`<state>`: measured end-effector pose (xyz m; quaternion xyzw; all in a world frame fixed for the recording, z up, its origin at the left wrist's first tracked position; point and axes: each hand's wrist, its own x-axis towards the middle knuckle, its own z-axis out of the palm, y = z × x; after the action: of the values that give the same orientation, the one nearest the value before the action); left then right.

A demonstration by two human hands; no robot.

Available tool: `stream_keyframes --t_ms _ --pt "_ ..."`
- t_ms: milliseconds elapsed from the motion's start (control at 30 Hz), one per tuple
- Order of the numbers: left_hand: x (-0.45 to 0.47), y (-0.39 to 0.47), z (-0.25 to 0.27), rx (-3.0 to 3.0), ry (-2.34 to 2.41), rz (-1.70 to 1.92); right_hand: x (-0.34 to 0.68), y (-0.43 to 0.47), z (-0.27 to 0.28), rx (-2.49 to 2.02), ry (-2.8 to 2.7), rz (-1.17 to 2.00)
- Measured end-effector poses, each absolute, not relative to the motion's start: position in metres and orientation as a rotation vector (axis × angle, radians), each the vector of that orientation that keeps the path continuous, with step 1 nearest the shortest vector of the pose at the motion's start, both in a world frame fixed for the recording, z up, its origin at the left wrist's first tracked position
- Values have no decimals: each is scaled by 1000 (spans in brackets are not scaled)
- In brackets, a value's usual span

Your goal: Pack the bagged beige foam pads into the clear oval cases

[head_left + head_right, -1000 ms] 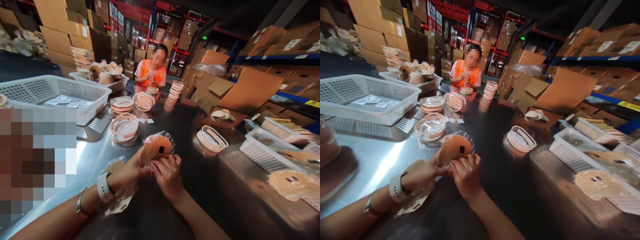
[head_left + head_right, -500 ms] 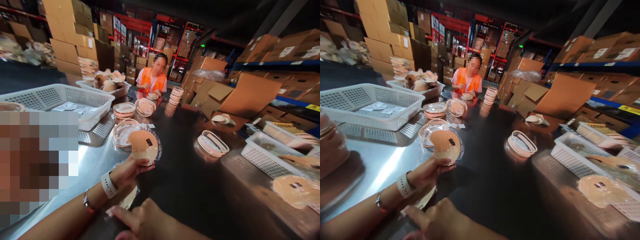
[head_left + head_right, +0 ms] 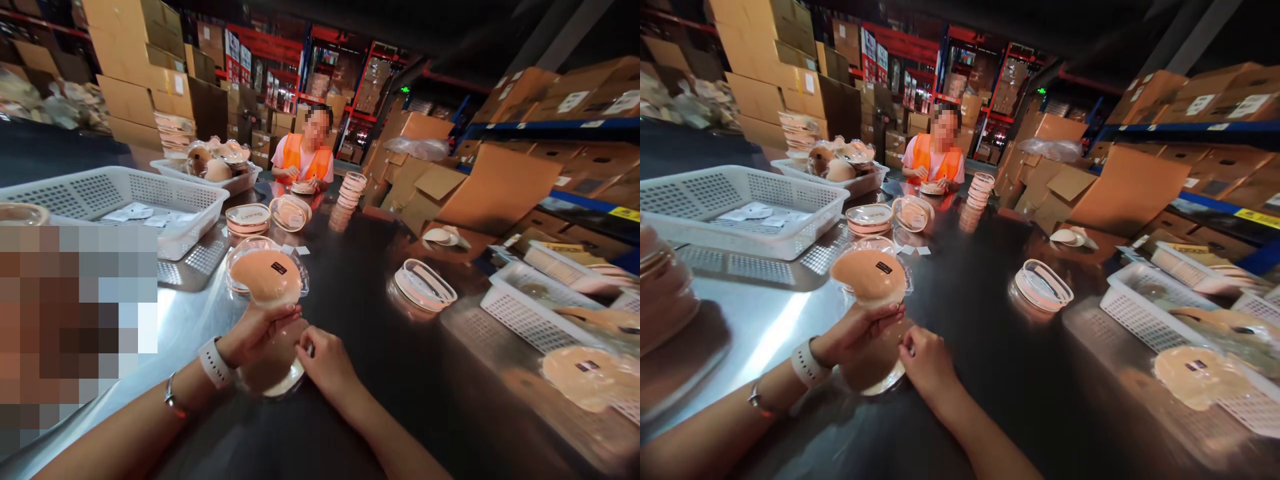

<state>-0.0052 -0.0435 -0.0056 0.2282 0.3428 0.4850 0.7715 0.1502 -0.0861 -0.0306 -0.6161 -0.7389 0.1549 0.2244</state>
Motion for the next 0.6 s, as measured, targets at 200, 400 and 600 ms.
stream_keyframes --t_ms 200,400,600 --pt "-13 -39 -3 548 684 1156 170 -69 -29 -1410 -1950 803" --pt "-10 -42 -8 600 676 1132 173 -70 -28 -1334 -2030 750" --pt "-4 -44 -16 591 654 1109 167 -72 -33 -1330 -2011 730"
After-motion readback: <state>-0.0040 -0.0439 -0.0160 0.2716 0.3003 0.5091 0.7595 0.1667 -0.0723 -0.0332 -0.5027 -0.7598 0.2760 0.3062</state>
